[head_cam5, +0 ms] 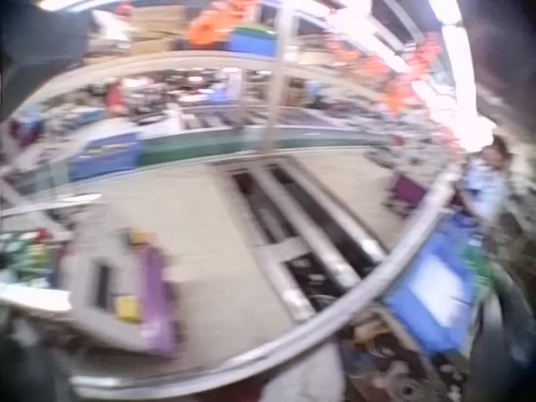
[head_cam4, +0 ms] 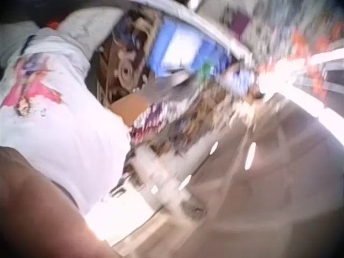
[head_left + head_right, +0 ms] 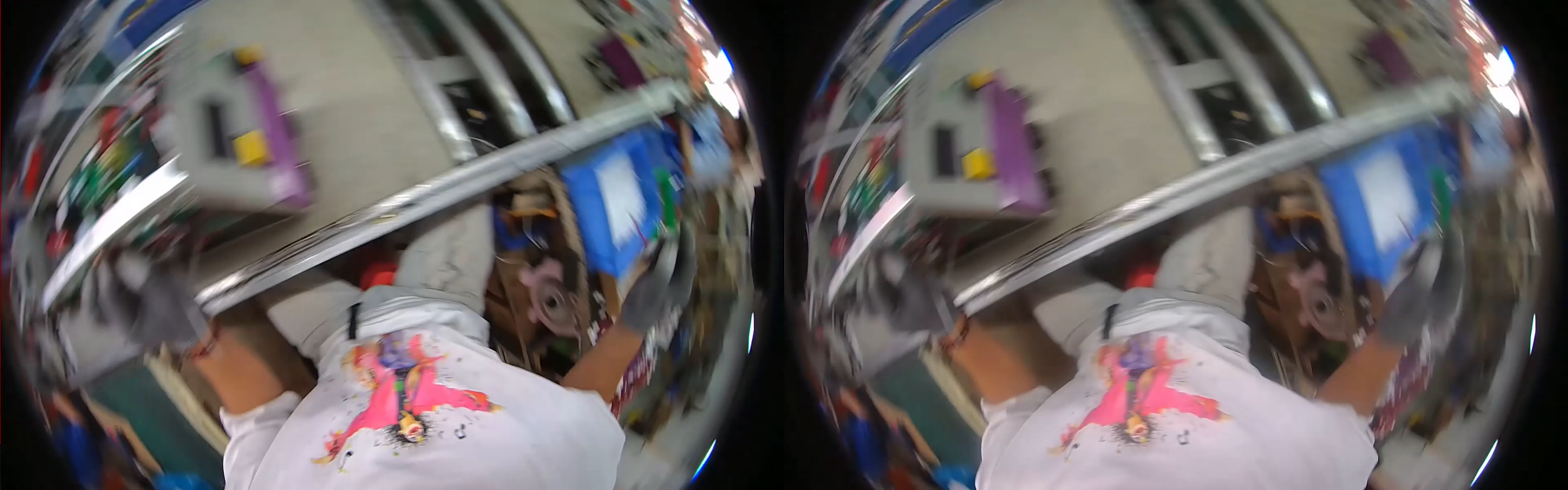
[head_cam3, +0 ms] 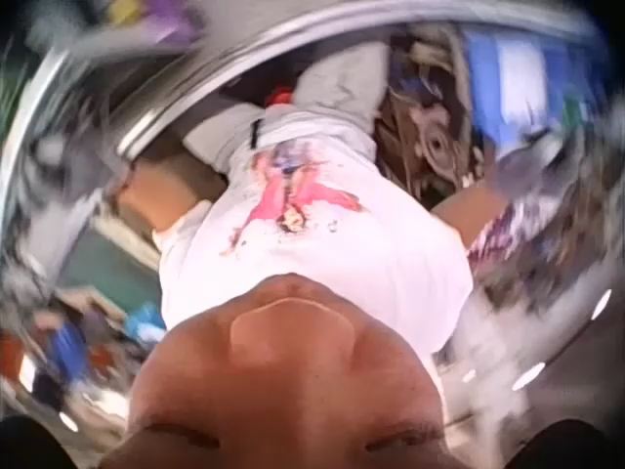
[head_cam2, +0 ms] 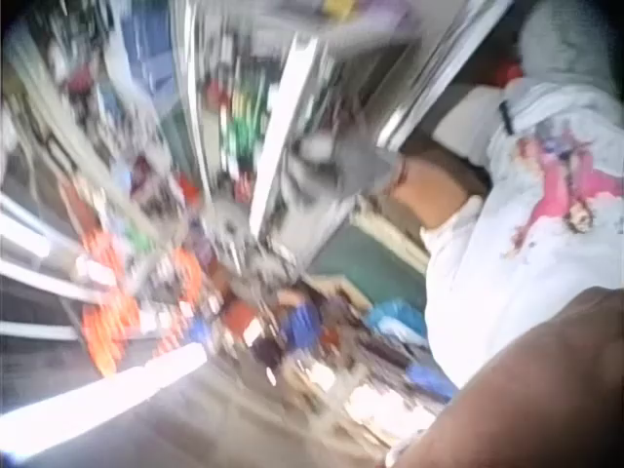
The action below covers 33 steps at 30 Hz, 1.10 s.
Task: Assembling and wiring internal components of an electronic machine using cable ties.
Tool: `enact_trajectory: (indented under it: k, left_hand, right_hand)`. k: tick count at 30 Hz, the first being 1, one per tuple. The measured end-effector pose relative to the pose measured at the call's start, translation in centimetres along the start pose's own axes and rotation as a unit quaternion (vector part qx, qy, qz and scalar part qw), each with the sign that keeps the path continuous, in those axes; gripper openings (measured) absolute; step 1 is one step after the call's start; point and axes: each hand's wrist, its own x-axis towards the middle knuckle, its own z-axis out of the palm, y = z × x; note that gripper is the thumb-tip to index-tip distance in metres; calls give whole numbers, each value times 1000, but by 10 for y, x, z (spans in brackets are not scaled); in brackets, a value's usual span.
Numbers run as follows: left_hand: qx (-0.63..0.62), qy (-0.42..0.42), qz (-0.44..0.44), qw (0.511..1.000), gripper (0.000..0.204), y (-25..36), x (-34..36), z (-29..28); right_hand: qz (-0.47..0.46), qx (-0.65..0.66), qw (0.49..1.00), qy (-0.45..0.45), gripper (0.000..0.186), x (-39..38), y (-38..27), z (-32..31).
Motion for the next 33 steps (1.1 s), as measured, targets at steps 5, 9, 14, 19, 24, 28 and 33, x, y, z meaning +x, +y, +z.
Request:
enact_trajectory:
  k: [5,9,14,19,24,28,33]
  left_hand:
    - [-149,73,-160,973,19,22,3,23]
    - [-178,40,-120,976,22,18,-4,26]
    - [-204,-9,-127,971,19,46,-3,15]
    - [-218,-46,-92,971,21,64,1,19]
    - [-213,-68,-66,972,24,75,12,27]
    - [-184,-85,-59,977,28,73,15,24]
    - [-194,-73,-52,977,31,81,13,28]
  right_hand:
    - [-96,-370,884,-271,44,96,91,-51]
    - [-92,-422,833,-346,38,95,110,2]
    - [-41,-566,759,-320,26,110,142,38]
    - [29,-477,814,-331,30,144,147,20]
    - [-139,-703,657,-234,29,240,216,-58]
    - [-138,-56,988,-30,29,104,22,1]
    - [-329,131,865,-354,22,-92,-126,125]
